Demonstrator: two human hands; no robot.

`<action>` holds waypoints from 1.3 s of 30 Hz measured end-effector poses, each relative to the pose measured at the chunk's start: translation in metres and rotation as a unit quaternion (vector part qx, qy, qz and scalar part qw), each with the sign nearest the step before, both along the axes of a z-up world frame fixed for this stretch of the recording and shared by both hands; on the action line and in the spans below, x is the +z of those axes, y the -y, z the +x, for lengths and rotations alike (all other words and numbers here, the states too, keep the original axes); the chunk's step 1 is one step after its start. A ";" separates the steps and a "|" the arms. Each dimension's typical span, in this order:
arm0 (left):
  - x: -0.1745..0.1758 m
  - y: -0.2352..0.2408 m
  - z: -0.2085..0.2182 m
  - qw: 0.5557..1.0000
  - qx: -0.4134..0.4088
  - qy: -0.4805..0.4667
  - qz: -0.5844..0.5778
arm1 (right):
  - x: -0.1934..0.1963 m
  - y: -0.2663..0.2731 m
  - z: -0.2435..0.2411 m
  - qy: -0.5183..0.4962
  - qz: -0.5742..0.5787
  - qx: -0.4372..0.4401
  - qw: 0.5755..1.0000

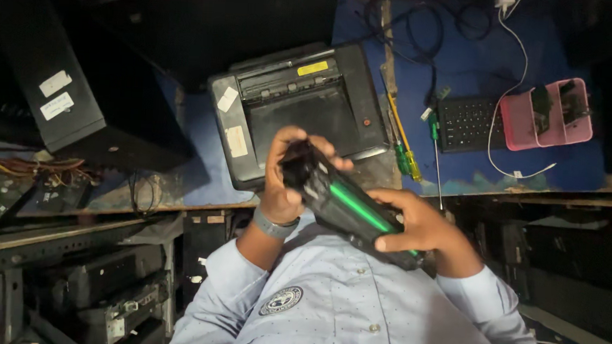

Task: The person disassembles a printer toner cartridge using a screwdriver, removes the internal drum unit, and then reassembles the cartridge. The person then places the reassembled cartridge into the printer.

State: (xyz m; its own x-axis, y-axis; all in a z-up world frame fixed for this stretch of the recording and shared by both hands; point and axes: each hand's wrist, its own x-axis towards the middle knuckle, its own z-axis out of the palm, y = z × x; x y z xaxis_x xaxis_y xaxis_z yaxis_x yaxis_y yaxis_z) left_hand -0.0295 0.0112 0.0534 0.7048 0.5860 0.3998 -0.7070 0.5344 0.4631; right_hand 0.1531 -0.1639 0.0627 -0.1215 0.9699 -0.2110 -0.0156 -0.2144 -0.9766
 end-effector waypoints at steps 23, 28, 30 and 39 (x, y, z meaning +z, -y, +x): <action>0.005 0.027 0.020 0.902 0.349 -0.173 -0.187 | -0.011 0.025 0.028 -0.238 0.147 -0.331 0.901; 0.017 0.047 0.026 0.918 0.333 -0.203 -0.081 | 0.000 0.024 0.042 -0.205 0.132 -0.385 0.890; 0.021 0.053 0.021 0.920 0.309 -0.228 -0.074 | 0.005 0.024 0.054 -0.169 0.164 -0.369 0.899; 0.005 0.067 0.042 0.894 0.349 -0.266 -0.091 | -0.008 0.030 0.080 0.151 0.209 -0.385 0.886</action>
State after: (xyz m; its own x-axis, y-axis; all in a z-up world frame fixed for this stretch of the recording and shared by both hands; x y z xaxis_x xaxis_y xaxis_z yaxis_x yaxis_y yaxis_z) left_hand 0.0123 -0.0558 0.0584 0.2052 0.9783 -0.0292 -0.6029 0.1499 0.7836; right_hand 0.2329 -0.1941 0.0548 0.6107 0.7419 0.2767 0.2763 0.1278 -0.9525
